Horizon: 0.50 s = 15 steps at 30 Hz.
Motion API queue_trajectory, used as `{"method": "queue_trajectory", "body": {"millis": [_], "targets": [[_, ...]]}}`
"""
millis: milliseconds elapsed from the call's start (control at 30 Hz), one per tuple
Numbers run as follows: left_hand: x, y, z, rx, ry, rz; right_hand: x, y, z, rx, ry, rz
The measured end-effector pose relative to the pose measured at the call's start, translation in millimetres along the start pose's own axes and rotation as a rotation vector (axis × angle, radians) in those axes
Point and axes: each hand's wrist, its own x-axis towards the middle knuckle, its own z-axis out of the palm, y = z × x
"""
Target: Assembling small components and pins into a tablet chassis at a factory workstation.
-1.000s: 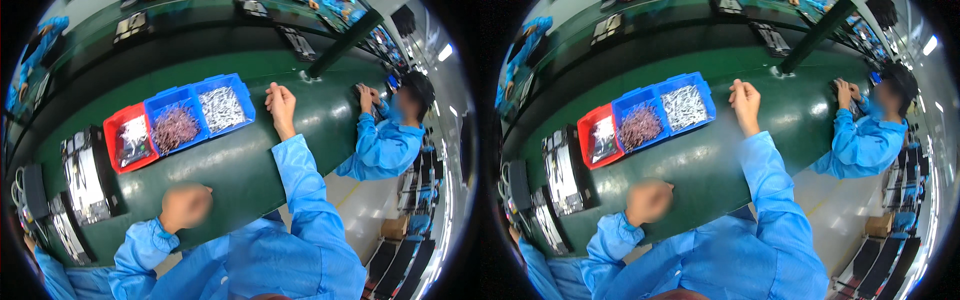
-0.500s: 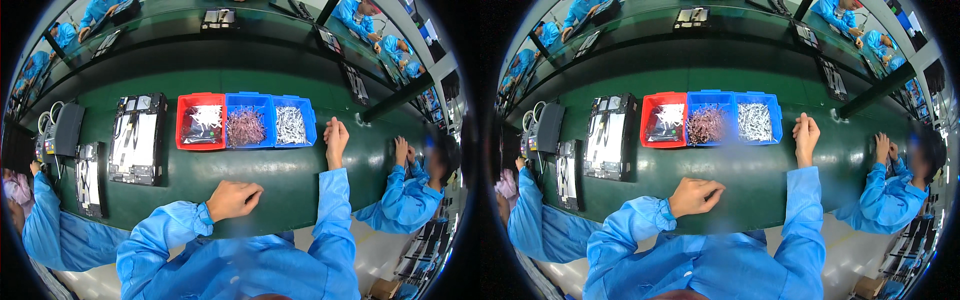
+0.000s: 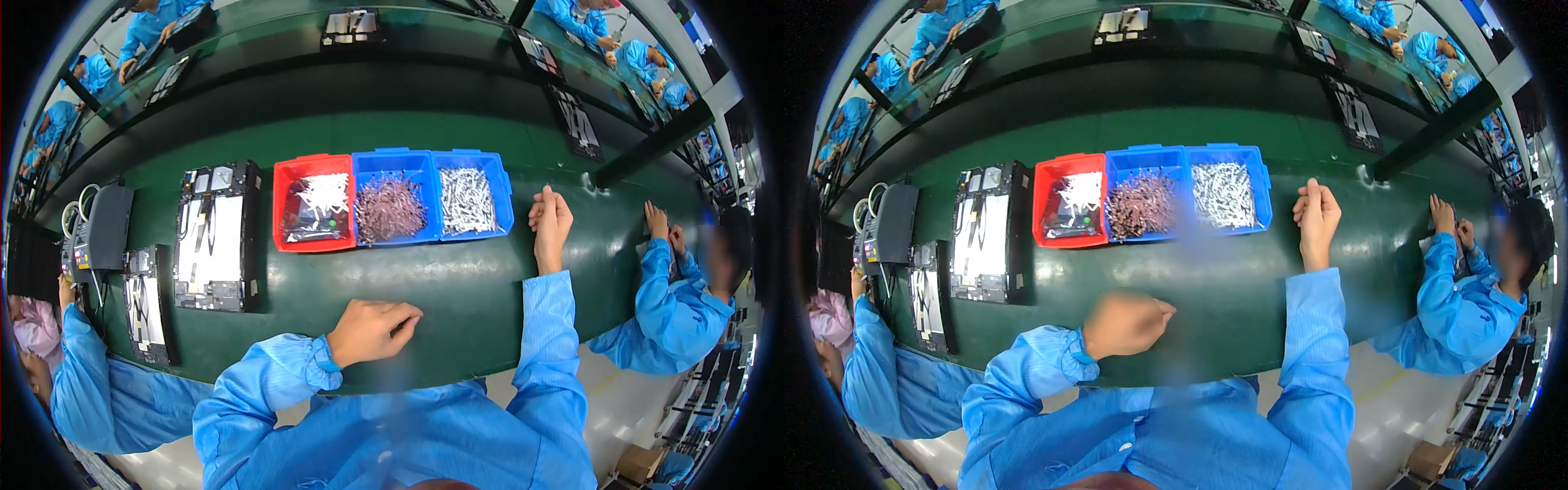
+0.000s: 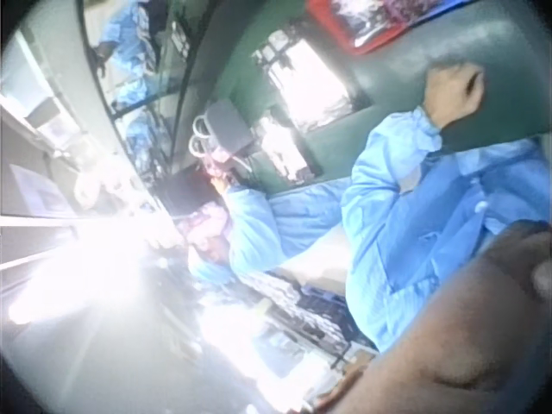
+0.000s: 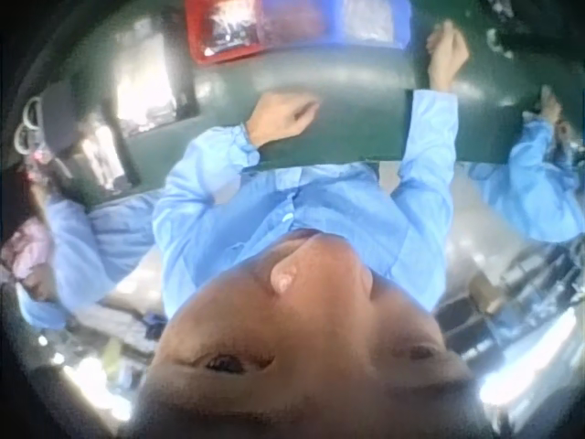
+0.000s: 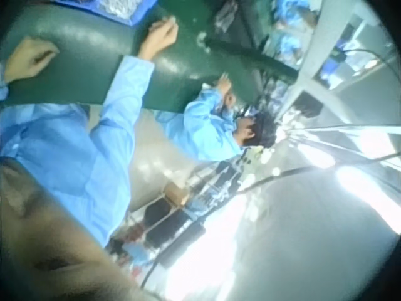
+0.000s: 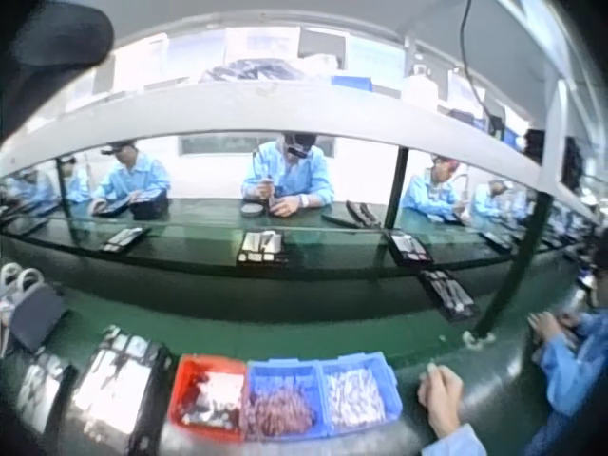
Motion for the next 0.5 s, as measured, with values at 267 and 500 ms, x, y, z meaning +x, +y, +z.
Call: {"method": "queue_trajectory", "body": {"millis": [267, 500], "targets": [[2.2, 3.1, 0.5, 0.038, -0.022, -0.025, -0.3, 3.0, -2.5, 0.022, -0.024, 0.013], [2.4, 2.3, 3.5, 0.069, 0.014, 0.046, -4.0, 1.5, -10.1, 0.015, -0.024, -0.012]]}}
